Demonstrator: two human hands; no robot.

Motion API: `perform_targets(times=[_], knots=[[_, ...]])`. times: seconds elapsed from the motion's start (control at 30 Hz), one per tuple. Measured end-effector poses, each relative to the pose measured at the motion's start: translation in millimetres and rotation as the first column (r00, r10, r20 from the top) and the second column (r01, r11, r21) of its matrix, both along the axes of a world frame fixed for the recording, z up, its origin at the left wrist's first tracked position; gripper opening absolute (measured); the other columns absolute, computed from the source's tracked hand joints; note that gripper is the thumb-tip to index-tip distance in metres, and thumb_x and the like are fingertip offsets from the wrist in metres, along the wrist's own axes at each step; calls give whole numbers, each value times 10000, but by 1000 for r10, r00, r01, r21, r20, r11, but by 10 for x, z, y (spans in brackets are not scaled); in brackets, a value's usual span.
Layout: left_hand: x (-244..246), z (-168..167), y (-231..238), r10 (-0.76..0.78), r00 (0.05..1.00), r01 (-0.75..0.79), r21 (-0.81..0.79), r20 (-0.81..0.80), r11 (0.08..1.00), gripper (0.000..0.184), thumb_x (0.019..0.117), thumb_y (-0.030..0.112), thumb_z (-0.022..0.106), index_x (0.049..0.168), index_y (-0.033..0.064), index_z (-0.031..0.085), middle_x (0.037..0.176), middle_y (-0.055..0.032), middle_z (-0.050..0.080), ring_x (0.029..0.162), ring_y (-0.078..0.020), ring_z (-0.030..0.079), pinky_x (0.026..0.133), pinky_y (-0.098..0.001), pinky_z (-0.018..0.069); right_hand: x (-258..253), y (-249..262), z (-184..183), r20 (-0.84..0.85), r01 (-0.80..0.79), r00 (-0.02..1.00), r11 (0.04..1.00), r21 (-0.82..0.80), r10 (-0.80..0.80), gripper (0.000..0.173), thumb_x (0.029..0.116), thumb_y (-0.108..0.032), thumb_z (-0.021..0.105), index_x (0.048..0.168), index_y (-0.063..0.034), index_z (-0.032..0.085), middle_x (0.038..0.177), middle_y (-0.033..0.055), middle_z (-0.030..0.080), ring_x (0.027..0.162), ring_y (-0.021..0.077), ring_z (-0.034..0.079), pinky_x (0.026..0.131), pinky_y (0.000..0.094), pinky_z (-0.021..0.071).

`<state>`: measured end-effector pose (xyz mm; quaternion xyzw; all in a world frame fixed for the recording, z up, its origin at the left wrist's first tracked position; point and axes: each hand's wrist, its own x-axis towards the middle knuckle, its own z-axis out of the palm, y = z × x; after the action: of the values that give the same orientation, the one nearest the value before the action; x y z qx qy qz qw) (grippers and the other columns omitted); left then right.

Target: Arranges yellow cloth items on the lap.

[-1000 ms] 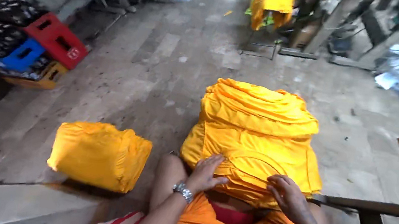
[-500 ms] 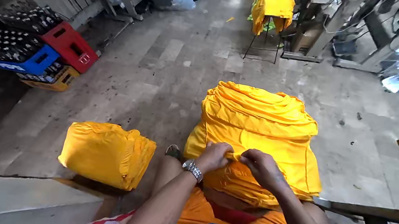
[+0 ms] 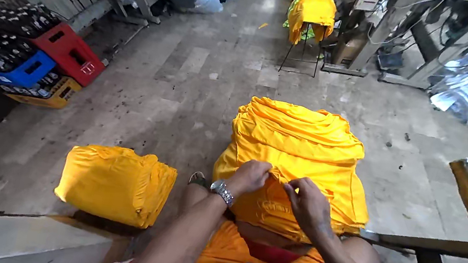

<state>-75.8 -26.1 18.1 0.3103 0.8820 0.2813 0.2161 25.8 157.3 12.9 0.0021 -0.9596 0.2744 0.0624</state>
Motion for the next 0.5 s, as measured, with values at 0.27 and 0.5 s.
perform_targets(times=[0.27, 0.5], knots=[[-170, 152, -61, -209, 977, 212, 59, -52, 976, 183, 1000, 136, 633, 1053, -29, 690, 946, -191, 708, 918, -328, 699, 856, -545, 551, -166, 25, -170, 307, -25, 948, 980, -197, 86, 264, 1053, -199, 558, 1050, -9, 740, 951, 167, 730, 912, 321, 711, 861, 573, 561], [-183, 162, 78, -84, 990, 77, -64, -117, 995, 174, 961, 14, 569, 1101, -6, 670, 995, -214, 701, 993, -389, 692, 866, -590, 543, 20, -132, -357, 391, 8, 920, 999, 31, -20, 378, 1021, -386, 607, 1251, -98, 690, 1235, 156, 677, 1066, 350, 690, 899, 581, 559]])
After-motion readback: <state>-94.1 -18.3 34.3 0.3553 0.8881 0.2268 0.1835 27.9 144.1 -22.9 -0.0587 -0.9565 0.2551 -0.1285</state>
